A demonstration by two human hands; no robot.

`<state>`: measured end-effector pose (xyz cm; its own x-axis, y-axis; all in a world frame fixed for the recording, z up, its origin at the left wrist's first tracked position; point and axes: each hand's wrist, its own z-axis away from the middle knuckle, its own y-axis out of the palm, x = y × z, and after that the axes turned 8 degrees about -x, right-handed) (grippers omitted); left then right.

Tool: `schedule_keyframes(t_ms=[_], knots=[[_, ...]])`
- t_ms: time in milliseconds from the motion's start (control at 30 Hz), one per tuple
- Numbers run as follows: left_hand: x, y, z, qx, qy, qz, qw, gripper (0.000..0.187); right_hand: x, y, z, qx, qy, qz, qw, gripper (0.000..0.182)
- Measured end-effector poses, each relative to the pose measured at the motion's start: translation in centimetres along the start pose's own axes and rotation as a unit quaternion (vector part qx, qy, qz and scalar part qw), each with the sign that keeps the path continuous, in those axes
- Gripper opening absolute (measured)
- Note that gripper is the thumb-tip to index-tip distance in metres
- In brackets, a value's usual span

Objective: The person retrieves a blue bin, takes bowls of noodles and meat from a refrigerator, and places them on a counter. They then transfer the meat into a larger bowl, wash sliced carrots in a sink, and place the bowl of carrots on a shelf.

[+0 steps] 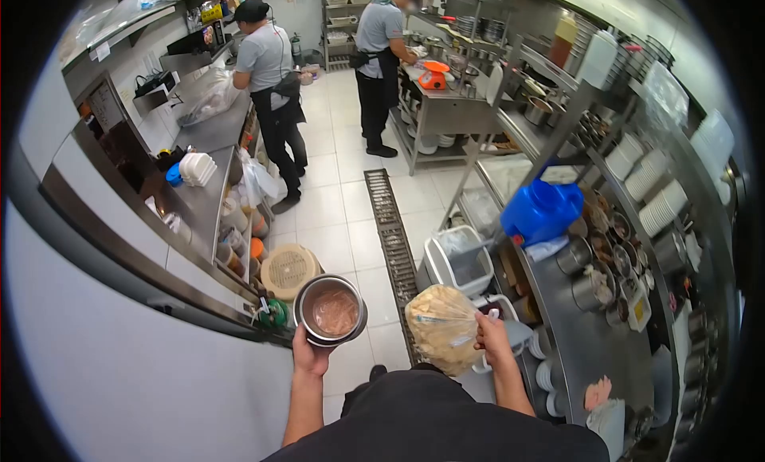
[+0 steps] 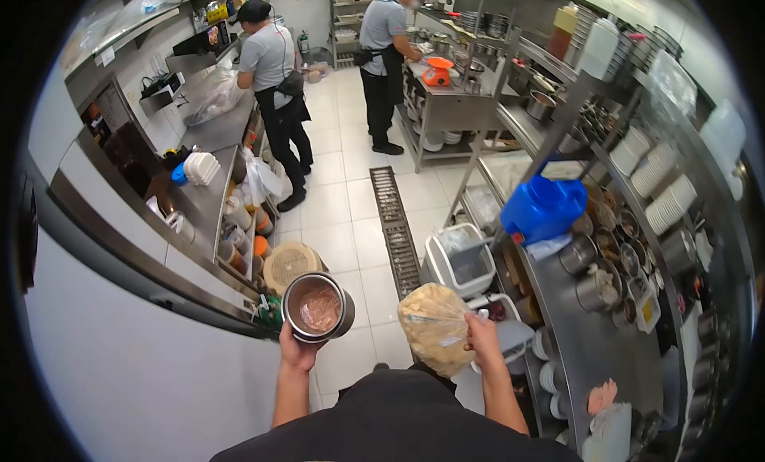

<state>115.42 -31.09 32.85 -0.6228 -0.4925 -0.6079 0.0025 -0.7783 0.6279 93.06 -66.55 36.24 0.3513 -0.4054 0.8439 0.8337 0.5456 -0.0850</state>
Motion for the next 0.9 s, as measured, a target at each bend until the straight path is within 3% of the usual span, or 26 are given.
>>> schedule_keyframes(t_ms=[333, 467, 633, 900], knots=[[-5.0, 8.8, -18.4, -0.033, 0.038, 0.038, 0.998, 0.068, 15.3, 10.8, -17.8, 0.08, -0.046, -0.077, 0.993, 0.028], [-8.4, 13.3, -24.4, -0.067, 0.031, 0.036, 0.997, 0.067, 20.7, 16.3, -25.9, 0.125, -0.026, -0.05, 0.991, 0.029], [-11.9, 18.2, -32.4, -0.143, 0.087, 0.066, 0.984, 0.064, 27.1, 24.1, -35.8, 0.163, -0.009, 0.003, 0.987, 0.025], [-17.6, 21.3, -50.4, -0.135, 0.103, 0.117, 0.978, 0.055, 35.8, 37.7, -51.2, 0.169, 0.007, 0.029, 0.985, 0.029]])
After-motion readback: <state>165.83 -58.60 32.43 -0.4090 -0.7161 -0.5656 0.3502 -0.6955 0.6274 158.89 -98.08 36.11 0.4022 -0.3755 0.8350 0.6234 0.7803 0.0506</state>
